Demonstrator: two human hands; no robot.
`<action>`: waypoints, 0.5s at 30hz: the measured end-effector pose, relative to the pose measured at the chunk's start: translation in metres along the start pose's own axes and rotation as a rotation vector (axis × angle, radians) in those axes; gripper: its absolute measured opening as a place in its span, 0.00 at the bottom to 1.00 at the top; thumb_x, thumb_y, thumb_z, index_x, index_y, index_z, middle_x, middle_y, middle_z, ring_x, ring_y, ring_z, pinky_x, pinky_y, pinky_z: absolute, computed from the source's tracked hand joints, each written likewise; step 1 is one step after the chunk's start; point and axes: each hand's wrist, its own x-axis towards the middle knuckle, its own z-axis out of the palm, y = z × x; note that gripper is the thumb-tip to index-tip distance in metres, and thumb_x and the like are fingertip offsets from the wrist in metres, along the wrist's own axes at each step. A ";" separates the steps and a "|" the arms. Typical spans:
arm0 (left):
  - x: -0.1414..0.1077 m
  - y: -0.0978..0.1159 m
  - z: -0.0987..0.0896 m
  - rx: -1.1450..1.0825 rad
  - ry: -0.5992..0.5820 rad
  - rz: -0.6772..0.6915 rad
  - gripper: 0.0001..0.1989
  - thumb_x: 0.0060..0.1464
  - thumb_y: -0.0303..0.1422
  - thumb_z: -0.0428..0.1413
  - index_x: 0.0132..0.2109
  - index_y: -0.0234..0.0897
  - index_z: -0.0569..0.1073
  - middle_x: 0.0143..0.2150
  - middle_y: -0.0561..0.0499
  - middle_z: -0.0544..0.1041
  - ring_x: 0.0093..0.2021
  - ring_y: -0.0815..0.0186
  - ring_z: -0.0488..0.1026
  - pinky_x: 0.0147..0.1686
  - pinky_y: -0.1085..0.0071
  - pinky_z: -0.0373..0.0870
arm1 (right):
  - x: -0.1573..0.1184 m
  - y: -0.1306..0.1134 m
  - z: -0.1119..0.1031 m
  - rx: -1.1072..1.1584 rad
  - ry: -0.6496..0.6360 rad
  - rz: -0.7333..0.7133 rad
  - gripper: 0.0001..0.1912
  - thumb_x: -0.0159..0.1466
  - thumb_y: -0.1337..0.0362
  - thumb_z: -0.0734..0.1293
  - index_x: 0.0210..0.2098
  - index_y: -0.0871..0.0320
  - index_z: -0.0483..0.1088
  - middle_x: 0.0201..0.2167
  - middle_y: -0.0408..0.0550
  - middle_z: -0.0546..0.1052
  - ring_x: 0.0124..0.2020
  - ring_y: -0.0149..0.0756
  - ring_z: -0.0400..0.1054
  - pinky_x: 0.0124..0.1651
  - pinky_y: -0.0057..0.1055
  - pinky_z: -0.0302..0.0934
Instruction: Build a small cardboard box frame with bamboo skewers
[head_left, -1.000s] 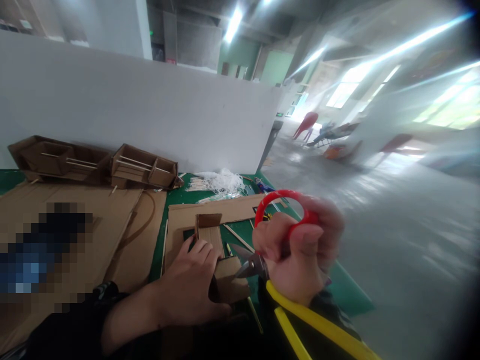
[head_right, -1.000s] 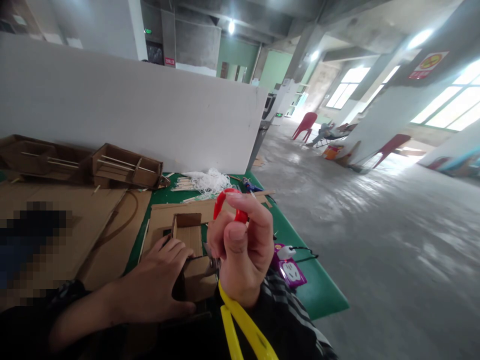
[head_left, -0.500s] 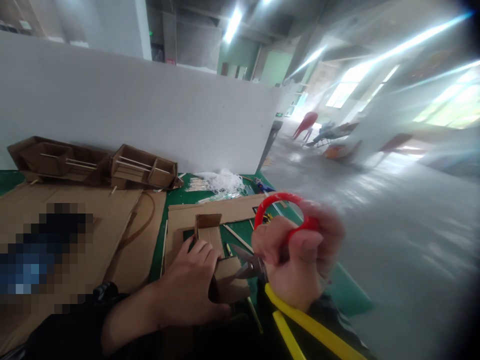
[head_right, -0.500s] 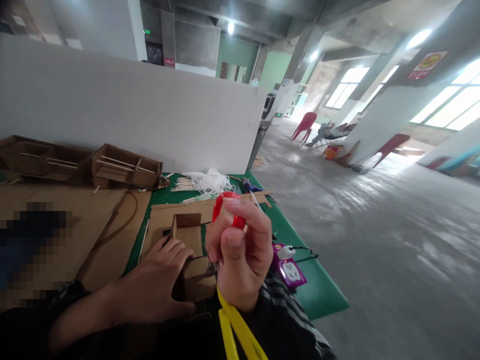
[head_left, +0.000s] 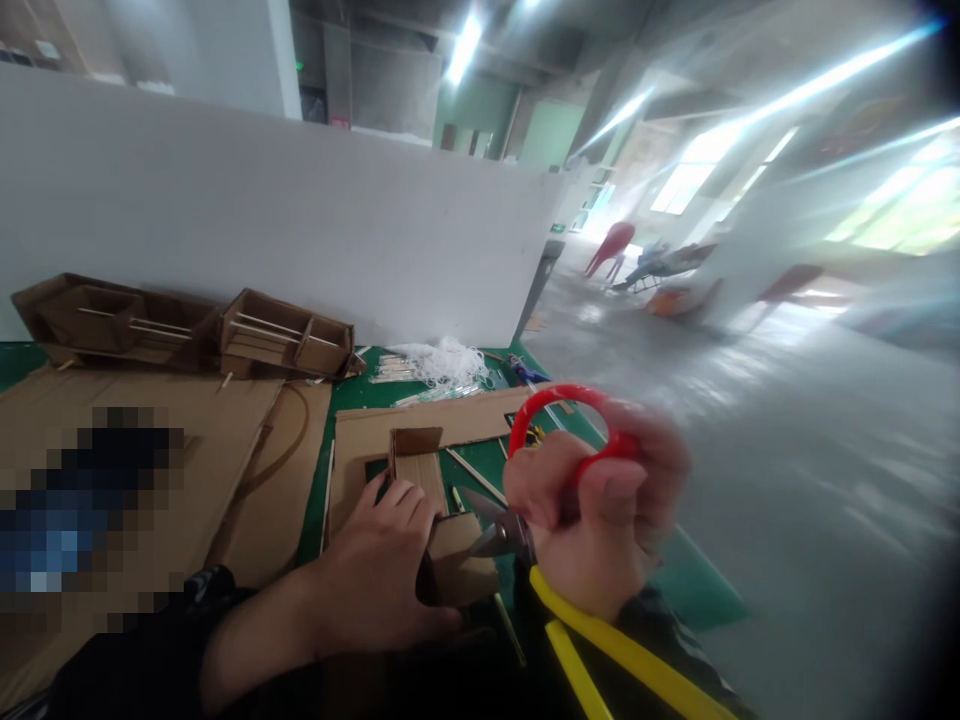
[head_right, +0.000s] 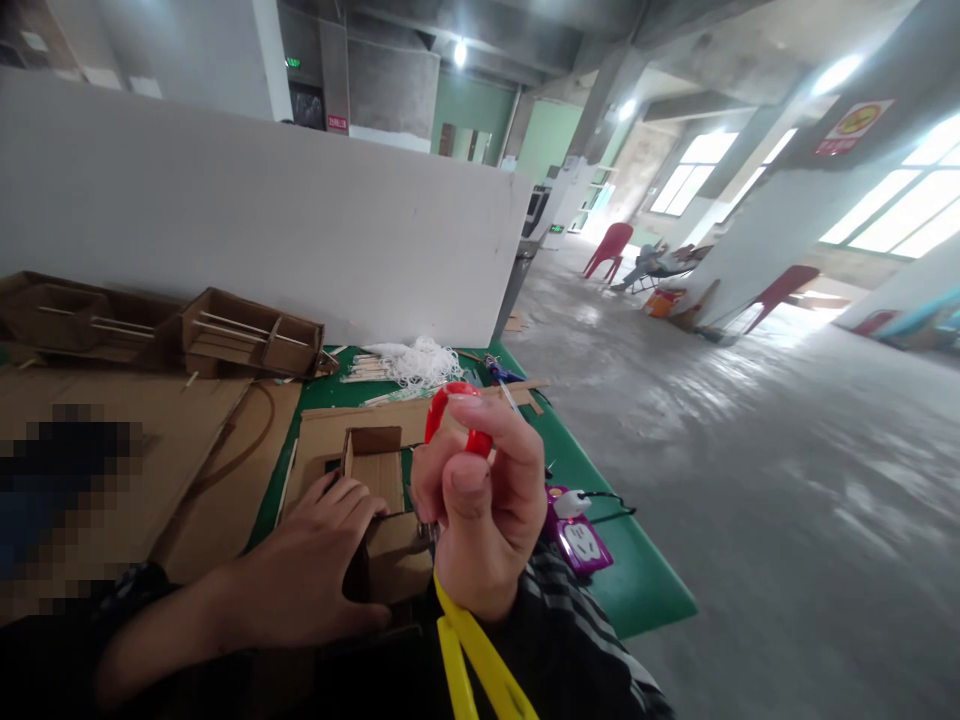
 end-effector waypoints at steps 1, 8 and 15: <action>0.000 0.000 0.000 -0.004 -0.002 -0.004 0.35 0.41 0.56 0.63 0.51 0.37 0.70 0.46 0.46 0.72 0.51 0.52 0.67 0.61 0.51 0.52 | 0.000 0.000 0.000 0.005 -0.004 0.005 0.10 0.69 0.59 0.62 0.48 0.47 0.71 0.15 0.34 0.59 0.11 0.26 0.47 0.13 0.25 0.46; -0.002 -0.007 -0.001 -0.063 -0.048 0.014 0.49 0.38 0.68 0.55 0.59 0.37 0.66 0.51 0.44 0.72 0.58 0.46 0.65 0.66 0.43 0.38 | 0.018 -0.001 -0.002 0.178 -0.144 0.153 0.10 0.69 0.60 0.62 0.48 0.48 0.71 0.15 0.34 0.58 0.12 0.24 0.45 0.14 0.24 0.46; 0.003 -0.013 -0.014 -0.109 -0.096 0.118 0.51 0.42 0.67 0.54 0.67 0.43 0.58 0.52 0.45 0.74 0.58 0.46 0.67 0.65 0.39 0.26 | 0.038 -0.004 -0.008 0.263 -0.239 0.327 0.19 0.68 0.55 0.61 0.57 0.49 0.65 0.14 0.33 0.58 0.12 0.26 0.42 0.13 0.26 0.45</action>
